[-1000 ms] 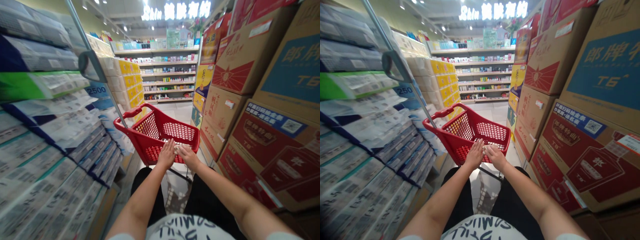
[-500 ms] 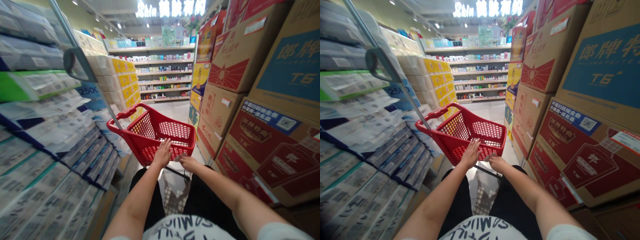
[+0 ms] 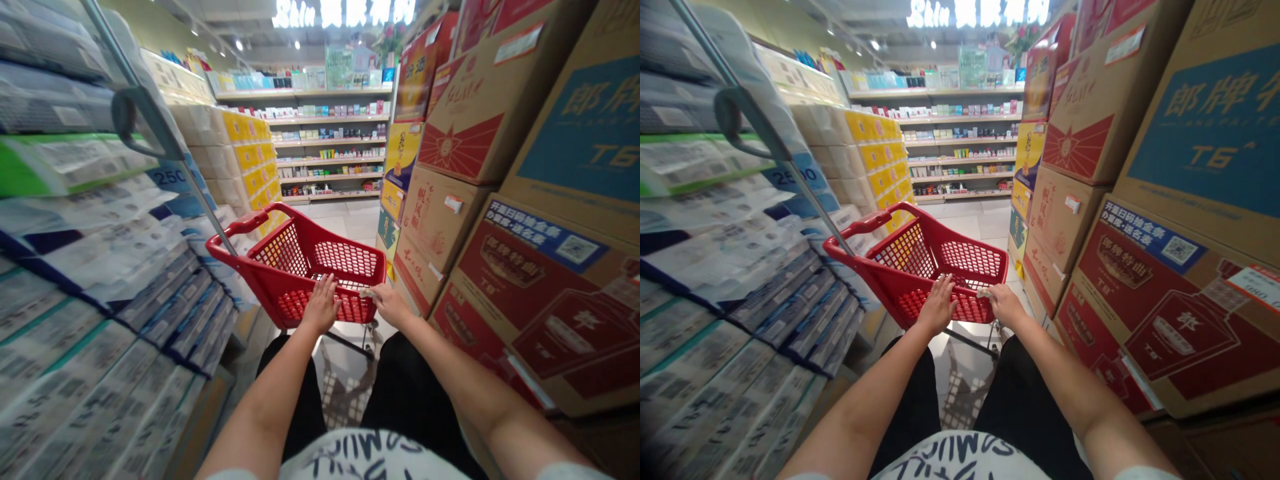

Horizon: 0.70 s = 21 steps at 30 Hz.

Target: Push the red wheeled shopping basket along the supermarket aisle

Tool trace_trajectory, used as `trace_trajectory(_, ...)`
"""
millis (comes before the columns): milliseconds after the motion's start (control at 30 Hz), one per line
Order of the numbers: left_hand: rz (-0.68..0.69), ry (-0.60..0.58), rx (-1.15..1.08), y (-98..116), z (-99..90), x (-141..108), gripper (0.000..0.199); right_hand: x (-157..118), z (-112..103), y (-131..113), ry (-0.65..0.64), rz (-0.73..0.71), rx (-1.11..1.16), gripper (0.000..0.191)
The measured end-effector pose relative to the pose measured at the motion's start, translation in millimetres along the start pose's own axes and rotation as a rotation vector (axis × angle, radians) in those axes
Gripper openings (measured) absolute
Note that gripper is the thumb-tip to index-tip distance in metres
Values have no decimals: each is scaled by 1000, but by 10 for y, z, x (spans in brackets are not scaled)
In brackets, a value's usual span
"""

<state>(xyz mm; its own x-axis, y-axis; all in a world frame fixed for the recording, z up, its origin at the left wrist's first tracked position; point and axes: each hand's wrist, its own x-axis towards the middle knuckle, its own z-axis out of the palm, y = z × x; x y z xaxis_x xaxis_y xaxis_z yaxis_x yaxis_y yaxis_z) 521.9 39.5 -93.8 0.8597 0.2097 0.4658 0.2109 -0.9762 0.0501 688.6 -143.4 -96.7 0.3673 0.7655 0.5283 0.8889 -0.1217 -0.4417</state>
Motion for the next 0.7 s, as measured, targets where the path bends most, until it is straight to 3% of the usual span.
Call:
trace_trajectory(133, 29, -15, -8, -113, -43, 26, 51, -145, 148, -143, 134, -16, -16, 29)
trace_trajectory(300, -10, -90, 26, -112, -137, 102, 51, -342, 298, -254, 270, -171, -87, 39)
trace_trajectory(433, 117, -96, 29, 76, -158, 61, 51, -324, 256, -298, 140, -359, -177, 39)
trace_trajectory(500, 154, -95, 15, 162, -142, 6, 50, -274, 205, -294, 95, -354, -159, 38)
trace_trajectory(600, 49, -87, -22, 211, -109, -57, 51, -255, 184, -251, 203, -222, -149, 38)
trace_trajectory(700, -56, -69, -89, 176, -89, -60, 53, -351, 276, -213, 215, -311, -205, 39)
